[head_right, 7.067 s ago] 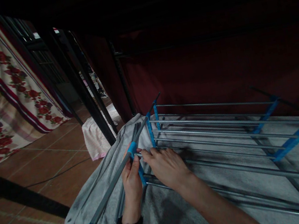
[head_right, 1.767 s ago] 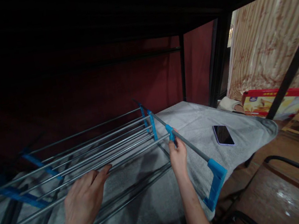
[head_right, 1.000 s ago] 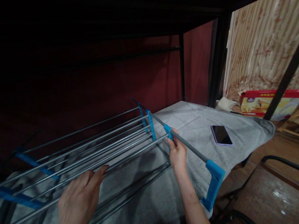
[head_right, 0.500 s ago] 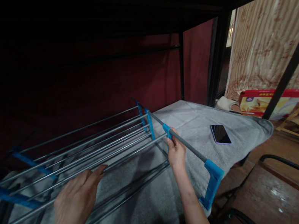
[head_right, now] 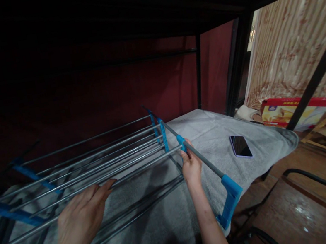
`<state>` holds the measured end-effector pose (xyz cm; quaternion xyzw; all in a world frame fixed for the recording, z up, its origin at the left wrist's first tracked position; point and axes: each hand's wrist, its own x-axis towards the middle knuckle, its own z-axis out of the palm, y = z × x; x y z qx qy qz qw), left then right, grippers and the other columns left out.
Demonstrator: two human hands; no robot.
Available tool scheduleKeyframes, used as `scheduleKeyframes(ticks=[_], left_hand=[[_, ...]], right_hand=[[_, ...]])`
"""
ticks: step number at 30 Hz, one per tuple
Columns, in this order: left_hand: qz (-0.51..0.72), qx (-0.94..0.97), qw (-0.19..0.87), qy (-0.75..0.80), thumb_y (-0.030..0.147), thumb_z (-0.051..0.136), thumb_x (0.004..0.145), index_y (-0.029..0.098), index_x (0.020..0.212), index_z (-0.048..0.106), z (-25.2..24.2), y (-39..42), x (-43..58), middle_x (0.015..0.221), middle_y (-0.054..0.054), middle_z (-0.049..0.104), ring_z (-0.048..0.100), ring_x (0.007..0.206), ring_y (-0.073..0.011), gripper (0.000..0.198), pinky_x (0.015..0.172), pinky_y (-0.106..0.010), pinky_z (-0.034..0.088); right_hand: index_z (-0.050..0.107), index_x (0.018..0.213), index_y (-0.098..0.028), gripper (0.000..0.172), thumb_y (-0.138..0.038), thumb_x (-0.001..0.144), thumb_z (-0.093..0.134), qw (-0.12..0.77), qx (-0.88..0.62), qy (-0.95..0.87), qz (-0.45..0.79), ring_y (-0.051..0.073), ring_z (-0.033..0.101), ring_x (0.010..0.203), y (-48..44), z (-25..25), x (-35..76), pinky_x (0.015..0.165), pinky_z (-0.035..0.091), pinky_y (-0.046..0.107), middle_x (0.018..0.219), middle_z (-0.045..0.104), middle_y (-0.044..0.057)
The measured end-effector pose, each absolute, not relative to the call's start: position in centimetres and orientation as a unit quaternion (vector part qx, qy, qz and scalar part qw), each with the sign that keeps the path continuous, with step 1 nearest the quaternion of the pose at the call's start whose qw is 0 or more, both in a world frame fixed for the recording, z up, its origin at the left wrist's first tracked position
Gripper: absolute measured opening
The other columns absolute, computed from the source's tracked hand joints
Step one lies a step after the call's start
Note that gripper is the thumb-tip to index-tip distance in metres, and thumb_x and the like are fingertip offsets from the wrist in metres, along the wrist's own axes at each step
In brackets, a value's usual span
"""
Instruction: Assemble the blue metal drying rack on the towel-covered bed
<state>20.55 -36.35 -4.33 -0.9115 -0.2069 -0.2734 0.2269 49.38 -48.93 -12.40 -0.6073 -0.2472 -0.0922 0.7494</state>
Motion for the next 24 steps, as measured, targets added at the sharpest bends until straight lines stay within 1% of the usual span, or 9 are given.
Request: scheduleKeyframes(ticks=[5, 13, 16, 20, 24], left_hand=[[-0.264, -0.913, 0.228, -0.21, 0.026, 0.041, 0.096, 0.023, 0.121, 0.065, -4.1, -36.4, 20.7, 0.083, -0.005, 0.064, 0.06, 0.075, -0.0188, 0.035, 0.072, -0.031, 0.044], [-0.276, -0.914, 0.219, -0.202, 0.029, 0.039, 0.097, 0.023, 0.117, 0.067, -3.9, -36.3, 20.8, 0.085, -0.005, 0.067, 0.063, 0.075, -0.0189, 0.035, 0.07, -0.031, 0.045], [-0.278, -0.919, 0.201, -0.192, 0.03, 0.038, 0.098, 0.021, 0.117, 0.067, -3.7, -36.2, 20.7, 0.088, -0.005, 0.069, 0.065, 0.077, -0.0192, 0.035, 0.07, -0.03, 0.046], [-0.268, -0.93, 0.168, -0.188, 0.031, 0.038, 0.098, 0.022, 0.116, 0.066, -3.3, -36.2, 20.7, 0.087, -0.004, 0.07, 0.066, 0.076, -0.0183, 0.035, 0.066, -0.028, 0.044], [-0.248, -0.936, 0.149, -0.201, 0.032, 0.037, 0.098, 0.023, 0.117, 0.065, -3.0, -36.3, 20.8, 0.092, -0.004, 0.071, 0.067, 0.079, -0.0185, 0.034, 0.066, -0.028, 0.044]], right_hand=[[0.063, 0.125, -0.02, 0.046, -0.041, 0.084, 0.056, 0.741, -0.617, -0.246, -0.1, 0.026, 0.053, 0.125, -49.2, -12.0, 49.0, 0.112, 0.034, 0.047, 0.131, 0.062, 0.008], [0.063, 0.124, -0.02, 0.048, -0.043, 0.083, 0.057, 0.753, -0.605, -0.242, -0.092, 0.025, 0.052, 0.127, -48.8, -12.7, 49.4, 0.112, 0.034, 0.045, 0.132, 0.061, 0.008], [0.064, 0.123, -0.02, 0.047, -0.043, 0.083, 0.057, 0.747, -0.609, -0.247, -0.098, 0.025, 0.052, 0.127, -48.8, -12.8, 49.5, 0.112, 0.034, 0.045, 0.133, 0.061, 0.008], [0.064, 0.123, -0.02, 0.047, -0.043, 0.082, 0.057, 0.743, -0.615, -0.243, -0.099, 0.025, 0.052, 0.126, -48.9, -12.8, 49.4, 0.112, 0.034, 0.045, 0.133, 0.06, 0.008], [0.063, 0.123, -0.02, 0.047, -0.043, 0.083, 0.055, 0.741, -0.616, -0.247, -0.1, 0.025, 0.052, 0.127, -48.9, -12.7, 49.2, 0.113, 0.033, 0.045, 0.133, 0.061, 0.008]])
